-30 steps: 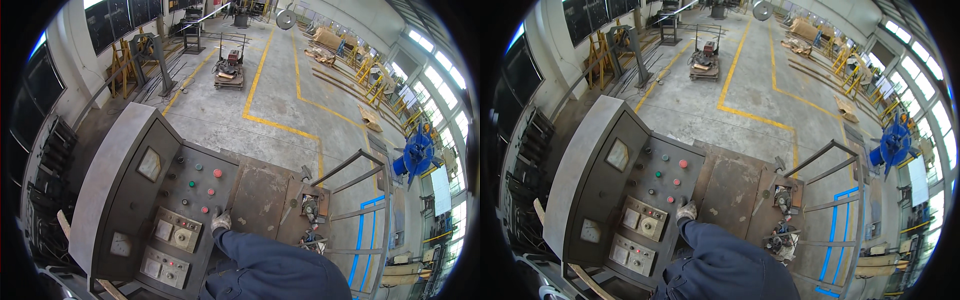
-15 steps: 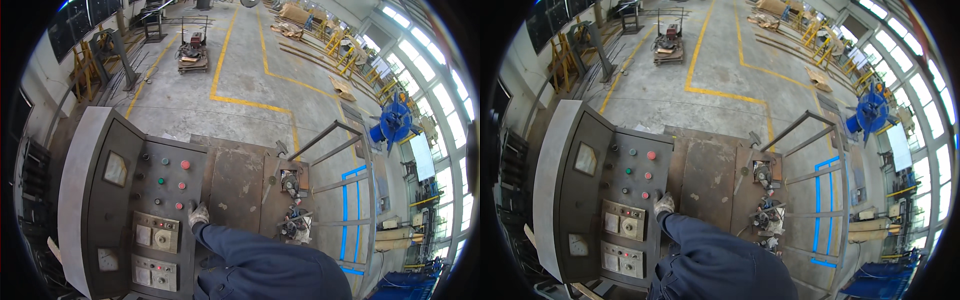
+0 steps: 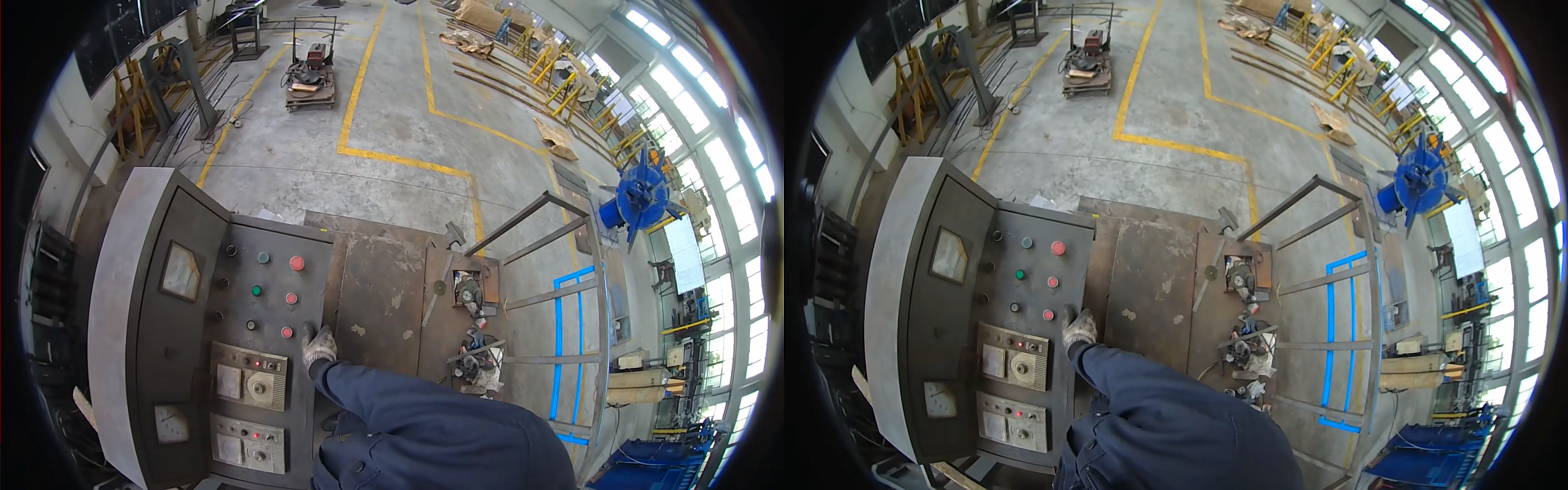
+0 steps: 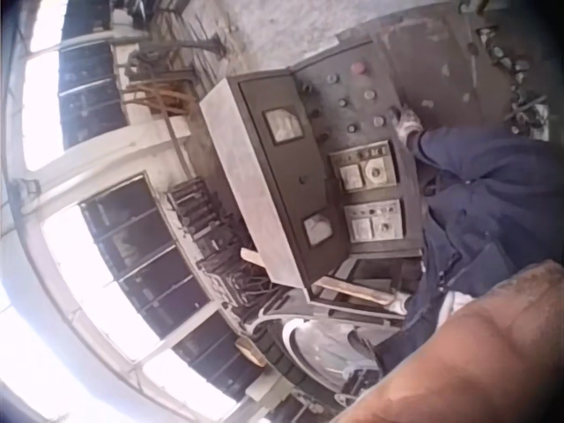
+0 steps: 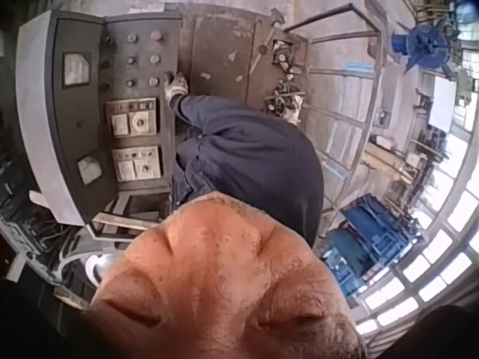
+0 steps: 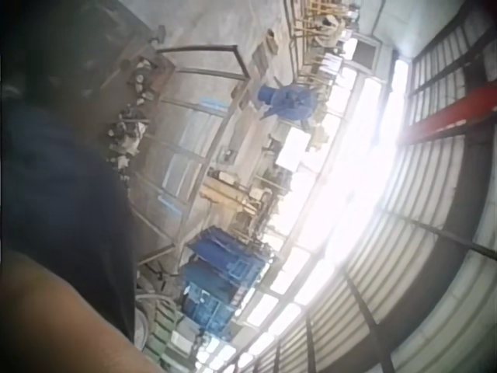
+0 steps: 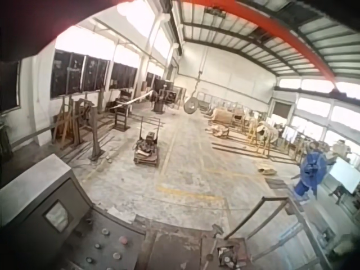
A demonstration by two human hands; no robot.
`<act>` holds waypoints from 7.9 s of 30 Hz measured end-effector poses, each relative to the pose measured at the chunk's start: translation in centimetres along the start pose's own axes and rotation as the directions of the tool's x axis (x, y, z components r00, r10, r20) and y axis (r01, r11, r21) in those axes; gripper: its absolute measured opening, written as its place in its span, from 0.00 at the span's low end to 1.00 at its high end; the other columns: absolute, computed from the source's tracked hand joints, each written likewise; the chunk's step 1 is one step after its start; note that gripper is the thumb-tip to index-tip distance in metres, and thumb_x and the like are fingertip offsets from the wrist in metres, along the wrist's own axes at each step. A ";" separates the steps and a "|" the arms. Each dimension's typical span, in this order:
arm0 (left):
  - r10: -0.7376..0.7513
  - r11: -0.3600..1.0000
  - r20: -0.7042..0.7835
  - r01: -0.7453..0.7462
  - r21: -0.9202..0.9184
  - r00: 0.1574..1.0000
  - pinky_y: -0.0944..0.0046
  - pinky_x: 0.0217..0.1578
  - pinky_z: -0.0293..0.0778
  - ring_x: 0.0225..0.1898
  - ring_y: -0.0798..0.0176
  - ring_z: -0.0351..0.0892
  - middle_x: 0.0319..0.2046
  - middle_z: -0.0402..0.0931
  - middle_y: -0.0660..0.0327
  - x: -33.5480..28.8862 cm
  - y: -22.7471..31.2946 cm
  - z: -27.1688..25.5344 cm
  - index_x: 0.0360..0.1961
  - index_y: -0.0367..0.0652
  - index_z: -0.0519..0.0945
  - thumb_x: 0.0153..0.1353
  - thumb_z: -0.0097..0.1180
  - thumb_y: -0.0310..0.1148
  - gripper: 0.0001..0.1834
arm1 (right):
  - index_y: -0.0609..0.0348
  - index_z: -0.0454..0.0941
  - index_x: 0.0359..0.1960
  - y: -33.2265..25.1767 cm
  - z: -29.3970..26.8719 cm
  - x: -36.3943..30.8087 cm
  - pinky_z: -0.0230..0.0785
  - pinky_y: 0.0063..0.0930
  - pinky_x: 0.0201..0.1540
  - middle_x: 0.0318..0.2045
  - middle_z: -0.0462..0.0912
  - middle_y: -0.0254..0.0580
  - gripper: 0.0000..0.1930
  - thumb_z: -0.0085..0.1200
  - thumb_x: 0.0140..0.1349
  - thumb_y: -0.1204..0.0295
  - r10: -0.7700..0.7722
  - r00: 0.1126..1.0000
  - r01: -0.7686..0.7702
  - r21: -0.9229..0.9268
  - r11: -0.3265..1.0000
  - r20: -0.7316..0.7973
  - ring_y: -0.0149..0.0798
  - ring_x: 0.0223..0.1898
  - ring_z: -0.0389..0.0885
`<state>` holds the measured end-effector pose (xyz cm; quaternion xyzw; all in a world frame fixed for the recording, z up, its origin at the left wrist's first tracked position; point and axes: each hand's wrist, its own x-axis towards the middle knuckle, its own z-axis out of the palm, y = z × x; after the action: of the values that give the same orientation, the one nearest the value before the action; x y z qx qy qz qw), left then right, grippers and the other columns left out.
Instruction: Operating a large industrial machine using a control panel with buttons and switches
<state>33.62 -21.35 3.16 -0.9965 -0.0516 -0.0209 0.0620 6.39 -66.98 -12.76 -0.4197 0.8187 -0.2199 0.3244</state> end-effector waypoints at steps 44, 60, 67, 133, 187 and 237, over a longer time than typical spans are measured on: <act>-0.255 0.967 0.076 0.256 0.000 0.964 0.44 0.39 0.84 0.42 0.42 0.87 0.46 0.84 0.48 -6.1 -6.9 1.3 0.70 0.42 0.66 0.43 0.72 0.70 0.60 | 0.72 0.76 0.51 0.0 0.1 -0.1 0.73 0.54 0.53 0.45 0.82 0.76 0.31 0.53 0.70 0.49 -0.067 0.996 0.066 -0.014 0.998 -0.063 0.71 0.50 0.80; -0.266 0.964 0.098 0.268 -0.007 0.959 0.44 0.39 0.84 0.41 0.42 0.88 0.45 0.84 0.49 -6.3 -6.3 0.3 0.70 0.42 0.67 0.42 0.72 0.71 0.61 | 0.72 0.74 0.54 -0.7 -0.5 -0.2 0.74 0.51 0.55 0.48 0.81 0.74 0.32 0.54 0.68 0.48 0.013 1.000 -0.013 -0.013 1.000 -0.012 0.69 0.53 0.80; -0.292 0.956 0.114 0.292 0.013 0.950 0.45 0.38 0.84 0.40 0.42 0.88 0.44 0.84 0.49 -6.2 -6.1 0.0 0.69 0.41 0.68 0.42 0.72 0.71 0.60 | 0.74 0.73 0.56 -1.1 -0.8 -0.4 0.72 0.51 0.59 0.51 0.80 0.75 0.35 0.51 0.69 0.45 -0.008 1.000 0.008 -0.053 0.999 0.000 0.68 0.55 0.79; -0.087 0.996 0.024 0.086 0.029 0.996 0.45 0.36 0.83 0.39 0.44 0.87 0.44 0.83 0.50 -1.9 -1.0 2.0 0.70 0.40 0.66 0.41 0.70 0.74 0.64 | 0.68 0.73 0.50 -0.1 -0.3 0.1 0.75 0.52 0.53 0.44 0.82 0.68 0.30 0.57 0.66 0.48 0.027 0.999 -0.027 -0.010 1.000 0.045 0.65 0.49 0.82; -0.141 0.989 0.030 0.142 -0.031 0.990 0.48 0.38 0.83 0.39 0.45 0.87 0.44 0.84 0.52 -5.3 -4.3 1.9 0.64 0.42 0.71 0.44 0.72 0.70 0.55 | 0.70 0.73 0.49 0.6 -0.5 0.5 0.76 0.51 0.52 0.46 0.82 0.70 0.35 0.47 0.71 0.41 -0.049 0.998 0.052 -0.072 0.996 0.037 0.65 0.48 0.83; -0.047 0.999 -0.036 0.047 0.006 0.998 0.63 0.53 0.78 0.52 0.52 0.84 0.50 0.83 0.59 -6.9 -10.7 7.1 0.65 0.46 0.70 0.57 0.56 0.76 0.49 | 0.59 0.85 0.54 -3.1 -5.6 1.9 0.73 0.45 0.63 0.57 0.83 0.56 0.29 0.57 0.65 0.46 -0.241 0.465 0.862 -0.374 0.341 0.852 0.53 0.60 0.81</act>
<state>25.91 -10.54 -2.90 -0.9942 -0.0742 -0.0400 0.0661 3.23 -69.77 -7.56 -0.8354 0.4262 0.2226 0.2663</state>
